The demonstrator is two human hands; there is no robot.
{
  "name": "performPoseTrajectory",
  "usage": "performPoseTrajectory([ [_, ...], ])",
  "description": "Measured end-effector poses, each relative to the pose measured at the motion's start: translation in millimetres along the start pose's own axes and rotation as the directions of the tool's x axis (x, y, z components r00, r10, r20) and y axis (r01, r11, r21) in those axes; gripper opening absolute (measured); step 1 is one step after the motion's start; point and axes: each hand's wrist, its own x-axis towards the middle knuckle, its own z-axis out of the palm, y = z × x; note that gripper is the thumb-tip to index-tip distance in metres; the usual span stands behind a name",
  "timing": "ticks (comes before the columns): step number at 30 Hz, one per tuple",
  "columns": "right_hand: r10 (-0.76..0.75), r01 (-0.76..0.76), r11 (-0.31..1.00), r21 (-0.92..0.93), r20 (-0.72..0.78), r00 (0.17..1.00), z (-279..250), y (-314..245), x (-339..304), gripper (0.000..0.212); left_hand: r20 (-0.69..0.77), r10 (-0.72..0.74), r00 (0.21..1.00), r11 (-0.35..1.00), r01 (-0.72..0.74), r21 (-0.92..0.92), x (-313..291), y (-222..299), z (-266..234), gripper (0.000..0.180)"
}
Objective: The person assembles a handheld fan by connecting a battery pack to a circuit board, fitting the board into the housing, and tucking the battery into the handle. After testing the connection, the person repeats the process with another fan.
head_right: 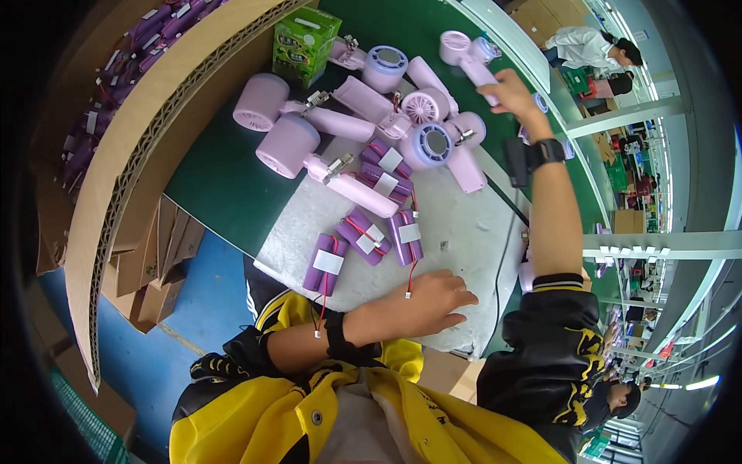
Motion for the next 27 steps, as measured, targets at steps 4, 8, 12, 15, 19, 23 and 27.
performPoseTrajectory([
  [4, 0.023, -0.029, 0.998, -0.055, -0.107, 0.994, -44, 36, -57, 0.066, 0.044, -0.04, 0.998, 0.999, 0.04, 0.001, 0, 6, -5, 0.031],
  [8, -0.344, 0.283, 0.926, -0.25, -0.253, 0.904, -48, 76, -145, 0.043, -0.037, -0.03, 0.999, 1.0, 0.031, 0.008, 5, 7, 1, 0.034],
  [12, -0.48, 0.382, 0.814, -0.438, -0.135, 0.867, 4, 50, -244, 0.021, -0.148, -0.129, 0.981, 0.992, 0.129, -0.011, 3, 15, -9, 0.04],
  [15, -0.59, 0.538, 0.684, -0.493, 0.061, 0.805, 29, 33, -300, 0.019, -0.188, -0.194, 0.963, 0.981, 0.191, -0.033, 5, 16, -11, 0.043],
  [19, -0.579, 0.609, 0.698, -0.377, 0.204, 0.789, 52, 13, -351, 0.03, -0.24, -0.193, 0.951, 0.981, 0.192, -0.028, 8, 11, -6, 0.049],
  [23, -0.519, 0.556, 0.82, -0.135, 0.234, 0.822, 42, -9, -360, 0.03, -0.23, -0.123, 0.966, 0.99, 0.135, 0.036, 2, 7, -11, 0.051],
  [27, -0.581, 0.587, 0.801, -0.114, 0.085, 0.809, 36, -39, -348, 0.032, -0.221, -0.057, 0.974, 0.995, 0.072, 0.063, -2, -8, -7, 0.05],
])
